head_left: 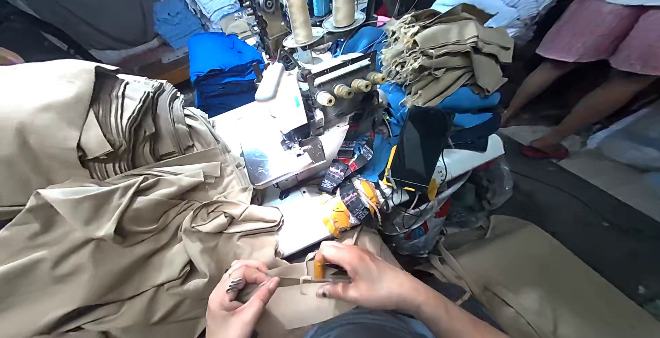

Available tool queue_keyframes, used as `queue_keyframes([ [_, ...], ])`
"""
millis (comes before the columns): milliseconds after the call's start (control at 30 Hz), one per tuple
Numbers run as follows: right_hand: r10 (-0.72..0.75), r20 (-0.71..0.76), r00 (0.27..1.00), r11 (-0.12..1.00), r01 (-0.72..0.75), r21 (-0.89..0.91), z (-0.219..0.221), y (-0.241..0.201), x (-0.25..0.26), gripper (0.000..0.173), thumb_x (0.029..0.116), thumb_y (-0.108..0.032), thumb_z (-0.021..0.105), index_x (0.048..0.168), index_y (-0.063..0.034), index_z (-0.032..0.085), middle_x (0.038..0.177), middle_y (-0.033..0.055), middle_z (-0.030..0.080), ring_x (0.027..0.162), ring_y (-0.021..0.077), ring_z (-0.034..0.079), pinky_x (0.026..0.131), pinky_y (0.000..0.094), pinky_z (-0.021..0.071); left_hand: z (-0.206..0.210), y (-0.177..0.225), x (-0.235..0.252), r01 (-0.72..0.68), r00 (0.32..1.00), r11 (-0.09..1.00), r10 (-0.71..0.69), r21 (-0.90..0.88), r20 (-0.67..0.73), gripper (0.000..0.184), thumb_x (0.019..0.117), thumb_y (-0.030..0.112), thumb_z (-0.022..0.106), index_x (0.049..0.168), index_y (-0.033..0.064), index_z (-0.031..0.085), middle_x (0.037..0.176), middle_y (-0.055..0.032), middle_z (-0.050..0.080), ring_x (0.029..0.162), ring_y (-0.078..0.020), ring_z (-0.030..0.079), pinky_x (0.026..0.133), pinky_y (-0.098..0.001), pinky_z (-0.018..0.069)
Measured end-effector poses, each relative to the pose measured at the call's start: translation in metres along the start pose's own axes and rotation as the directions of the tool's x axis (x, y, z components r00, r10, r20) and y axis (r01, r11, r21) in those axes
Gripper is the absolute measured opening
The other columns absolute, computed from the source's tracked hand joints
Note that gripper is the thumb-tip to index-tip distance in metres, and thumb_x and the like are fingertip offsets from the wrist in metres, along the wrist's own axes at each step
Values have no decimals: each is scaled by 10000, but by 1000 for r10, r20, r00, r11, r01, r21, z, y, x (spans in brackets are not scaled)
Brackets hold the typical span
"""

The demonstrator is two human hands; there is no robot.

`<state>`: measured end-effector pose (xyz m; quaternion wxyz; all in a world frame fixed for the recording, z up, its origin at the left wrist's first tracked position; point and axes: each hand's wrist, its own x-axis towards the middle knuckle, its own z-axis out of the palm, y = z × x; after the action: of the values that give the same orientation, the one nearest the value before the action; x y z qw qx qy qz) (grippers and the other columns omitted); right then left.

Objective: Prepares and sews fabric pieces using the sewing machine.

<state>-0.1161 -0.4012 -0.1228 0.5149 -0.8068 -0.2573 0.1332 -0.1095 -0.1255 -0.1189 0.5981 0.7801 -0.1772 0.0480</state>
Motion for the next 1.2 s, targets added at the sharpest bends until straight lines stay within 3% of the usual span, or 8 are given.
queue_keyframes([
  [100,-42,-144,989,998,49,39,5,4,1,273,1025,-289,615,1042,-24,678,918,121,651,848,182,627,757,333,525,3,0,-1,22,999,995,-26,-96,-41,127,824,122,823,835,175,708,950,37,723,941,-78,685,819,-233,588],
  [300,1,-223,975,997,16,76,9,3,2,237,968,-259,685,979,-23,662,839,96,635,764,127,595,681,273,492,2,1,1,4,998,990,-12,-141,-55,230,779,64,851,881,196,692,936,48,738,892,-62,703,788,-218,597],
  [500,-5,135,991,999,-1,45,-5,5,13,456,1016,-223,636,1443,-98,534,854,122,627,745,254,613,716,464,533,-20,9,13,-70,982,994,53,86,182,293,805,138,859,1066,145,728,980,41,764,920,-49,720,855,-244,610],
  [567,-100,186,977,995,99,14,-8,6,24,306,1033,-186,610,1319,-83,647,1004,153,728,883,285,713,811,512,574,-32,14,29,-222,948,913,119,342,297,302,879,264,803,1140,125,740,996,4,766,921,-70,707,869,-286,582],
  [667,-126,32,992,991,124,42,-11,3,54,259,1052,-216,565,1125,-15,712,953,155,711,861,250,691,792,471,566,-45,27,61,-354,926,735,190,578,325,190,924,303,726,1020,146,773,953,-19,746,871,-122,709,779,-326,594],
  [833,-38,-260,965,993,66,99,-4,12,119,228,994,-200,643,1073,-8,737,1196,113,685,1121,165,641,993,353,518,-60,38,119,-336,936,519,95,786,338,93,832,208,809,897,157,764,1156,-77,695,837,-226,724,646,-464,617],
  [967,107,-94,990,993,-102,58,2,19,142,278,999,-240,631,1093,9,713,1116,171,676,1071,249,635,959,418,494,-62,21,138,-232,919,451,-190,862,346,147,835,175,839,913,81,757,1106,-132,710,870,-321,722,722,-573,596],
  [1200,65,-309,949,995,-39,91,-2,9,125,209,945,-225,703,966,-19,727,928,93,654,882,153,624,806,322,522,-63,28,118,-307,951,542,158,782,264,176,784,240,802,830,112,691,920,-36,663,705,-163,655,577,-394,581],
])
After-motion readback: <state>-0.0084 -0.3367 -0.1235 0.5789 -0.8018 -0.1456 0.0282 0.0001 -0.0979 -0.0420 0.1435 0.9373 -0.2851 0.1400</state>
